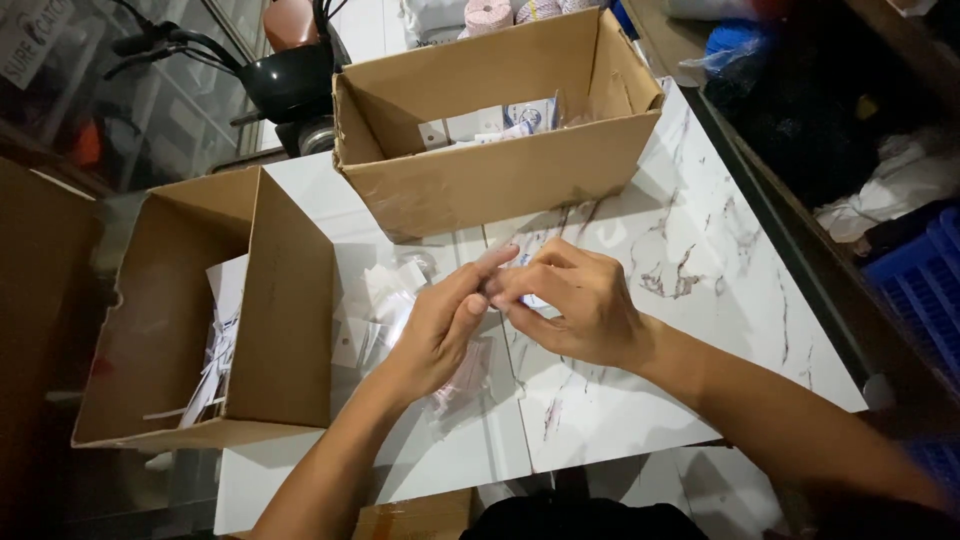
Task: The person organizes packets of fishing gear by removing white cards from larger packets and placing the items into small plastic bags.
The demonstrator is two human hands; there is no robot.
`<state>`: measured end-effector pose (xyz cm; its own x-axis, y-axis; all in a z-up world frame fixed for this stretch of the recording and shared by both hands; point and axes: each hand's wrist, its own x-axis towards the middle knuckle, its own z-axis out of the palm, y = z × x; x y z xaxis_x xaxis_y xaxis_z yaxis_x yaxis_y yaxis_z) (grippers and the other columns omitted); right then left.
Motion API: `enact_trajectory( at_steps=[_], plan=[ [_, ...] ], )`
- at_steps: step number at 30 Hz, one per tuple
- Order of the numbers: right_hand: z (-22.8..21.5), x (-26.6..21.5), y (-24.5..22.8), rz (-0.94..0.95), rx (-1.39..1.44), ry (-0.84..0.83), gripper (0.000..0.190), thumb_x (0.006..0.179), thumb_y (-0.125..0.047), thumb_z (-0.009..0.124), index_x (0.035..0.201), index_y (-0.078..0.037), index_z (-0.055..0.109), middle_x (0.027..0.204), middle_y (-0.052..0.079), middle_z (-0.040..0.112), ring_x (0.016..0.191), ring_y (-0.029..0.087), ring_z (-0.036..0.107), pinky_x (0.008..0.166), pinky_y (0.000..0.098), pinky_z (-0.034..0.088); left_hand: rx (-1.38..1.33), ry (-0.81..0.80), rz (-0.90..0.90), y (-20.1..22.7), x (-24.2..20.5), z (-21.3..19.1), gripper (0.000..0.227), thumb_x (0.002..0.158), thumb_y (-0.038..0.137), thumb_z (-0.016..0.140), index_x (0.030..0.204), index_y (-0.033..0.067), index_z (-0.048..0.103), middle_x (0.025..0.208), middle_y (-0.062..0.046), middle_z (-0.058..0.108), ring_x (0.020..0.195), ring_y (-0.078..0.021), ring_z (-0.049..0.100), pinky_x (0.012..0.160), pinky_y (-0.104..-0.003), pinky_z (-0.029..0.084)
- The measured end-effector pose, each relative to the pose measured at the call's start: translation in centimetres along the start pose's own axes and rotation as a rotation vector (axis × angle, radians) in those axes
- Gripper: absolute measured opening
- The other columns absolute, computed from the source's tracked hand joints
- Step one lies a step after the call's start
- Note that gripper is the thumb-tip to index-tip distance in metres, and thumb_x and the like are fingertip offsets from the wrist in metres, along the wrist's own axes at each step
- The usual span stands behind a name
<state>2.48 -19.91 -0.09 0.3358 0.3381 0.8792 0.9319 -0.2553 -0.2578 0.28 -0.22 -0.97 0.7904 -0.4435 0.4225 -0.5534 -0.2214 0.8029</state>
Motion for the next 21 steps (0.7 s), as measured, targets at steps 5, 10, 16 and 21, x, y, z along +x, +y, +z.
enact_trajectory(
  at_steps=[5, 10, 16, 21],
  plan=[
    [-0.5, -0.5, 1.6, 0.143, -0.04, 0.11, 0.011, 0.084, -0.002, 0.081, 0.086, -0.012, 0.075, 0.077, 0.005, 0.074, 0.06, 0.022, 0.062, 0.053, 0.0295, 0.053, 0.139, 0.109, 0.021, -1.1, -0.6, 0.2, 0.061, 0.096, 0.038, 0.062, 0.147, 0.0058, 0.054, 0.112, -0.021, 0.072, 0.101, -0.0384, 0.071, 0.091, -0.05, 0.054],
    [-1.6, 0.0, 2.6, 0.33, 0.011, 0.248, 0.021, 0.086, -0.005, 0.087, 0.099, -0.006, 0.072, 0.08, 0.005, 0.073, 0.061, 0.016, 0.059, 0.055, 0.026, 0.052, 0.243, 0.314, -0.016, -1.9, -0.6, 0.1, 0.035, 0.092, 0.012, 0.076, 0.126, 0.0125, 0.072, 0.109, -0.006, 0.079, 0.102, -0.0301, 0.076, 0.092, -0.039, 0.057],
    [-2.4, 0.7, 3.6, -0.063, -0.373, 0.109, 0.052, 0.095, -0.048, 0.078, 0.129, -0.011, 0.071, 0.138, 0.01, 0.066, 0.129, 0.04, 0.056, 0.106, 0.0512, 0.043, 0.338, 0.294, -0.026, -1.8, -0.7, 0.6, 0.037, 0.086, 0.009, 0.08, 0.122, 0.0159, 0.074, 0.111, -0.006, 0.08, 0.102, -0.0343, 0.075, 0.09, -0.045, 0.058],
    [-2.2, 0.4, 3.5, -0.099, -0.363, -0.162, 0.009, 0.096, -0.022, 0.077, 0.1, -0.014, 0.076, 0.087, 0.0, 0.072, 0.083, 0.021, 0.066, 0.101, 0.0442, 0.048, 0.303, 0.333, -0.038, -2.5, -0.7, 0.5, 0.038, 0.086, 0.009, 0.081, 0.122, 0.0199, 0.073, 0.108, -0.001, 0.081, 0.089, -0.0261, 0.078, 0.081, -0.036, 0.06]
  ],
)
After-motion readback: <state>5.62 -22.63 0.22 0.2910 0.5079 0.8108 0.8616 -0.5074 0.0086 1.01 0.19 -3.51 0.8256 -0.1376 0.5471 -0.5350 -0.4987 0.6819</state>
